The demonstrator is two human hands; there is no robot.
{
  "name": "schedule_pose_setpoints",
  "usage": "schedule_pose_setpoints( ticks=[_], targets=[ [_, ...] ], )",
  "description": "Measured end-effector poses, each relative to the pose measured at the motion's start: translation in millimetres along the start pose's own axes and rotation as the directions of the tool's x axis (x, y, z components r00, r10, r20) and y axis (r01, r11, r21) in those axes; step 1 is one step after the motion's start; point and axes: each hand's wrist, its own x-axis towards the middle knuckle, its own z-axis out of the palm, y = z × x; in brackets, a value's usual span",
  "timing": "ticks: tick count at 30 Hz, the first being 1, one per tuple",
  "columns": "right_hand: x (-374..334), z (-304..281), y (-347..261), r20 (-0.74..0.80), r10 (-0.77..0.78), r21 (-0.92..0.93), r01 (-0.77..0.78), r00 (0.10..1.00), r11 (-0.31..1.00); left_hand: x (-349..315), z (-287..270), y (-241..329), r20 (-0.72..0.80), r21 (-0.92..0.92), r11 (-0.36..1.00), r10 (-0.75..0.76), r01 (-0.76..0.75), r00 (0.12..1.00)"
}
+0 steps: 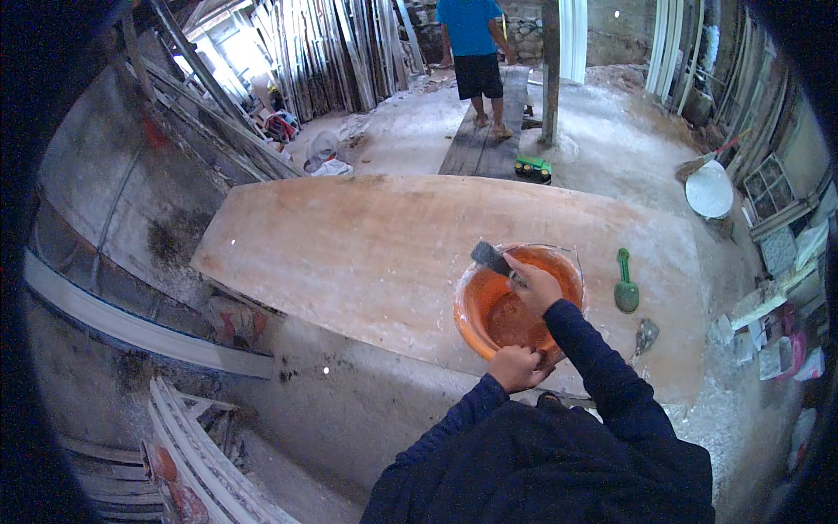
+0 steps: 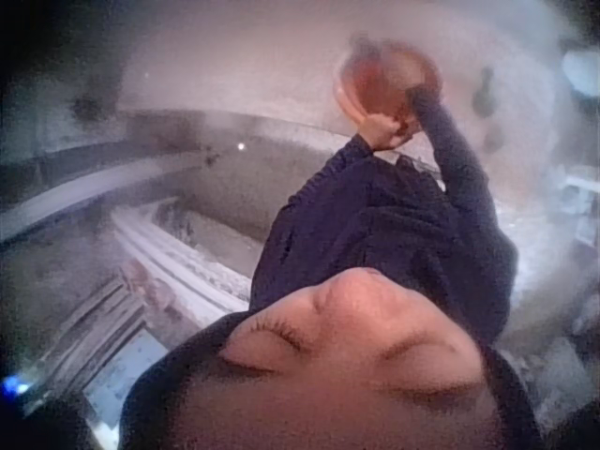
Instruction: The person scrapes dried white residue from the inside and outside of an orange bucket using a metal scraper. They repeatedly scrape the surface and flick the debris onto a large wooden board.
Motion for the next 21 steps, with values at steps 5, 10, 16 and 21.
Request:
schedule_pose_setpoints(
  ticks=[5,10,16,21],
  targets=[
    [-5.3,20.9,-6.4,0.237,-0.156,-0.058,0.175,0.959,0.983,4.4,-11.7,7.9,0.301,0.062,0.986,-0.165,0.153,0.939],
    [1.3,21.9,-23.9,-0.129,-0.077,0.023,0.080,0.989,0.996,2.2,-10.5,1.5,0.239,0.044,0.996,-0.087,0.079,0.967],
    [-10.1,5.2,-21.7,0.045,-0.186,-0.078,0.189,0.982,0.979,-1.3,-5.6,1.6,0.130,-0.010,0.995,-0.100,0.102,0.987],
    [-8.9,9.7,12.2,0.142,0.011,-0.202,0.018,0.990,0.979,8.3,-6.5,3.4,0.030,-0.011,1.000,0.026,-0.025,0.999]
  ],
)
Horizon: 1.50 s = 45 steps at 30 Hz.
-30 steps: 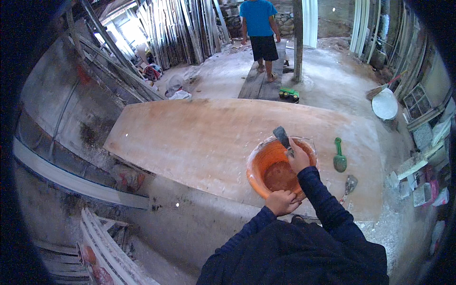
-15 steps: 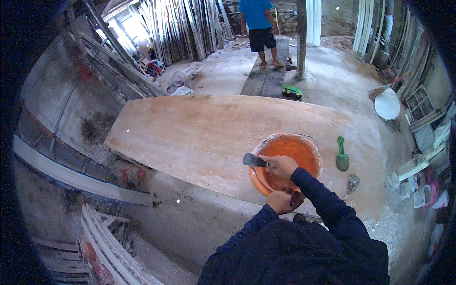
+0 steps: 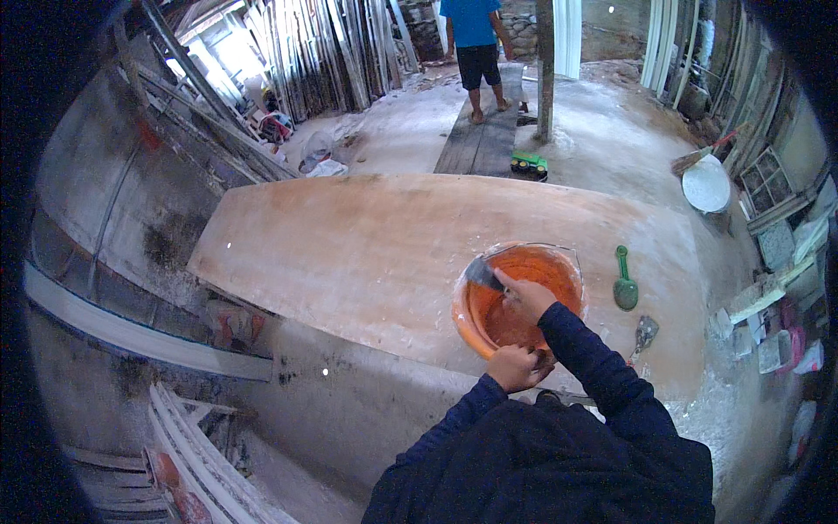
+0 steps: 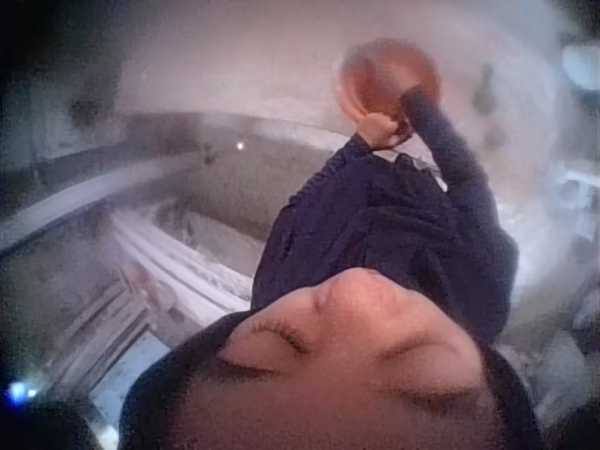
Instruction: The person scrapes dried white residue from the inside and outside of an orange bucket using a metal scraper. They repeatedly scrape the surface and flick the debris onto a large wooden board.
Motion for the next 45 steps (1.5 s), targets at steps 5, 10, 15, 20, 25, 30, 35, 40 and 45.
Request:
schedule_pose_setpoints(
  ticks=[5,10,15,20,25,30,35,40,45],
  targets=[
    [-2.7,-31.4,14.7,-0.492,-0.067,0.098,0.131,0.868,0.986,-3.0,-2.0,1.6,0.005,-0.006,1.000,-0.029,0.029,1.000],
    [-1.0,-53.6,28.9,-0.326,0.380,0.011,-0.398,0.866,0.917,-2.2,4.3,-2.5,-0.023,-0.062,0.998,0.028,-0.029,0.999],
    [-4.8,-48.3,28.1,-0.466,0.334,0.208,-0.265,0.820,0.942,-0.2,-0.6,2.0,-0.019,-0.045,0.999,0.017,-0.018,1.000],
    [-2.8,-9.7,59.9,-0.572,-0.214,-0.138,0.164,0.792,0.977,2.4,0.3,2.4,0.007,-0.037,0.999,0.017,-0.016,1.000],
    [-5.4,-27.2,34.2,-0.387,0.315,0.099,-0.301,0.866,0.949,0.1,-2.6,2.6,-0.007,-0.022,1.000,0.005,-0.005,1.000],
    [-5.4,-44.4,37.5,-0.538,0.251,0.136,-0.211,0.804,0.968,-1.3,0.2,2.3,0.021,-0.015,1.000,-0.002,0.002,1.000],
    [-1.5,-16.7,76.7,-0.589,-0.141,-0.062,0.130,0.796,0.990,5.6,3.6,7.6,-0.011,-0.040,0.999,0.008,-0.008,1.000],
    [1.2,-31.2,59.1,-0.421,0.139,0.113,-0.100,0.897,0.989,2.5,5.8,1.8,-0.012,-0.016,1.000,0.026,-0.027,1.000],
    [2.8,-46.3,38.2,-0.336,0.367,0.373,-0.235,0.867,0.898,-2.9,7.6,-2.0,-0.016,0.005,1.000,0.009,-0.009,1.000]
  ],
)
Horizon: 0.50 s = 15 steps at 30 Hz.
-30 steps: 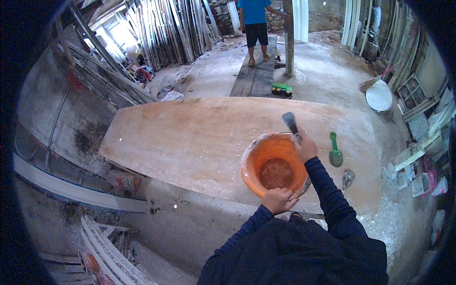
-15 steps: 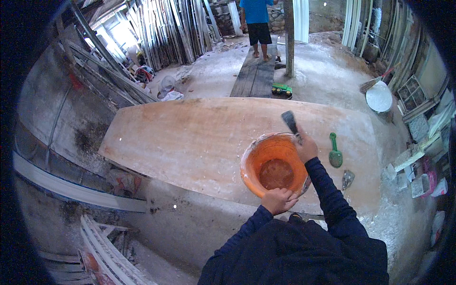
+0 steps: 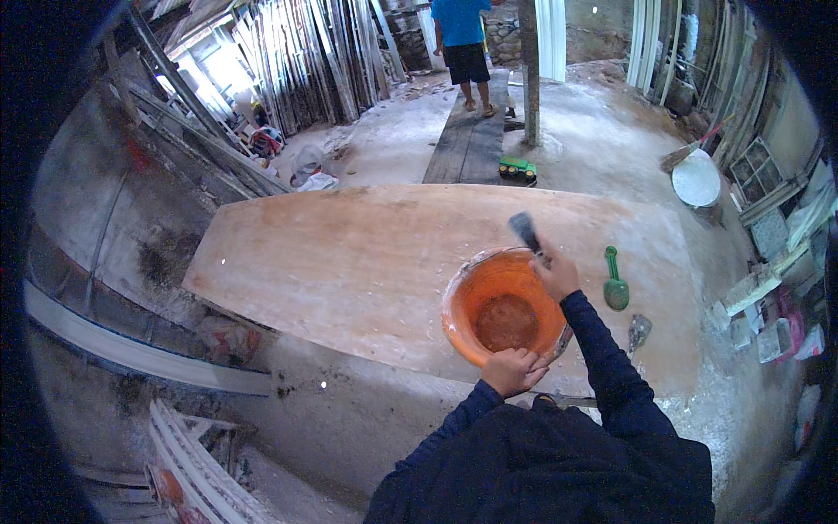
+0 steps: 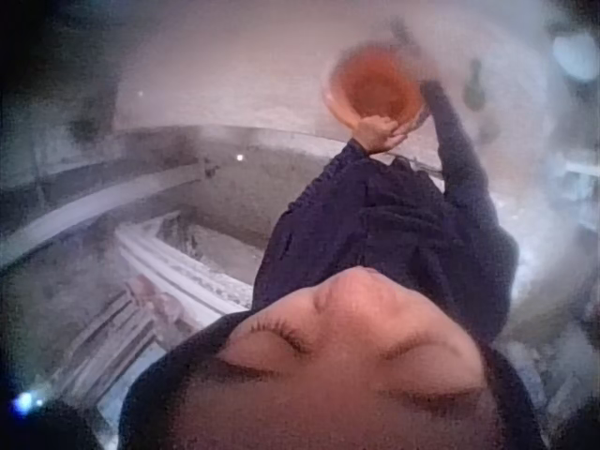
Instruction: The person scrapes dried white residue from the inside and outside of an orange bucket using a metal scraper. They repeatedly scrape the surface and flick the debris onto a large wooden board.
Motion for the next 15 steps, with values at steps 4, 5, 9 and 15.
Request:
schedule_pose_setpoints(
  ticks=[4,5,9,15],
  targets=[
    [-16.7,-1.7,-19.5,0.172,-0.187,-0.202,0.221,0.967,0.954,1.7,-0.6,0.3,-0.026,-0.018,1.000,-0.001,0.001,1.000],
    [-17.3,11.5,11.9,0.187,-0.423,-0.129,0.449,0.887,0.884,6.3,1.7,2.9,-0.030,-0.030,0.999,0.016,-0.017,0.999],
    [-21.7,22.4,5.5,-0.057,-0.264,-0.019,0.263,0.963,0.964,4.5,-4.9,4.7,0.013,-0.007,1.000,-0.012,0.012,1.000],
    [-24.0,16.5,2.6,0.520,-0.399,0.005,0.464,0.755,0.886,2.0,-2.8,4.9,-0.035,0.003,0.999,-0.038,0.038,0.999]
  ],
)
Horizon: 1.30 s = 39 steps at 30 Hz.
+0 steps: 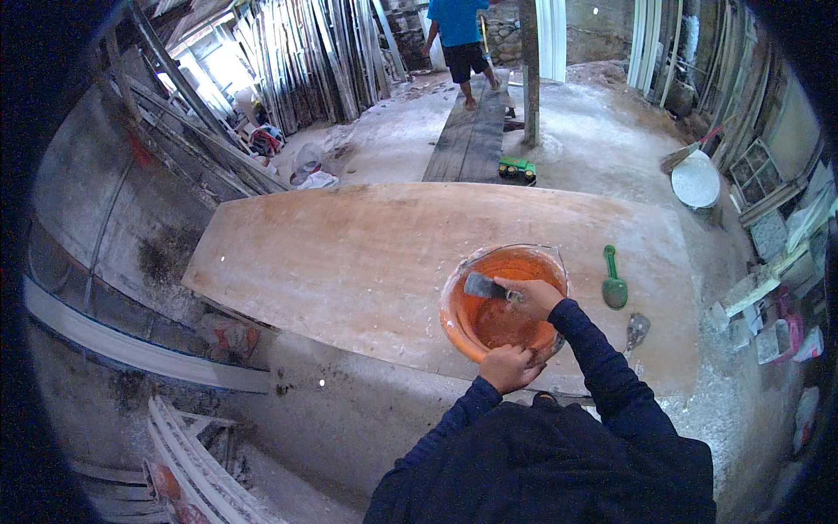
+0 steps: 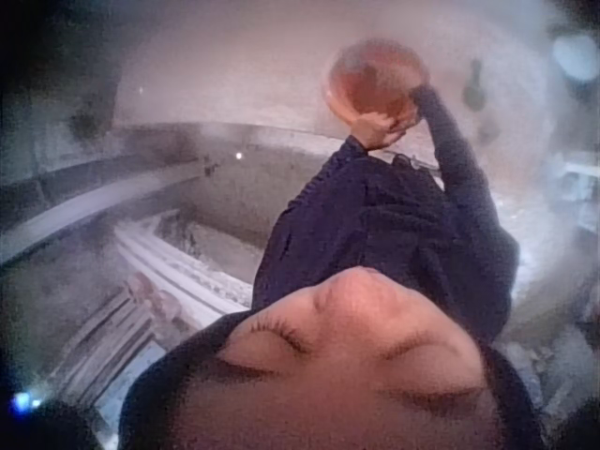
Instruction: The person scrapes dried white residue from the inside and outside of an orange bucket using a metal scraper. They repeatedly scrape the surface and flick the debris onto a large wooden board.
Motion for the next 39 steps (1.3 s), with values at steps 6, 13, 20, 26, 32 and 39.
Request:
schedule_pose_setpoints(
  ticks=[6,13,20,26,32,39],
  targets=[
    [-16.0,1.3,30.5,-0.408,0.178,-0.148,-0.257,0.895,0.955,1.3,2.7,0.6,0.030,-0.022,0.996,0.083,-0.083,0.996],
    [-79.1,-52.9,-11.6,-0.359,0.112,0.488,0.084,0.927,0.869,-21.0,2.2,-27.6,0.001,0.176,0.974,0.147,-0.145,0.989],
    [-191.4,-46.6,21.7,-0.497,0.657,0.782,-0.035,0.567,0.622,-32.0,-92.3,-88.6,-0.239,0.139,0.990,0.032,0.002,0.970],
    [-237.2,-30.4,37.2,-0.542,0.694,0.674,-0.248,0.475,0.696,-60.7,-203.3,-190.3,-0.360,0.405,0.902,0.005,0.151,0.933],
    [-229.0,-0.3,7.4,-0.565,0.742,0.725,-0.211,0.361,0.655,-82.6,-296.4,-328.9,-0.471,0.535,0.734,-0.153,0.419,0.869],
    [-177.6,29.6,-47.6,-0.574,0.766,0.716,-0.277,0.288,0.641,-149.1,-285.8,-511.8,-0.353,0.664,0.298,-0.683,0.685,0.639]
  ],
)
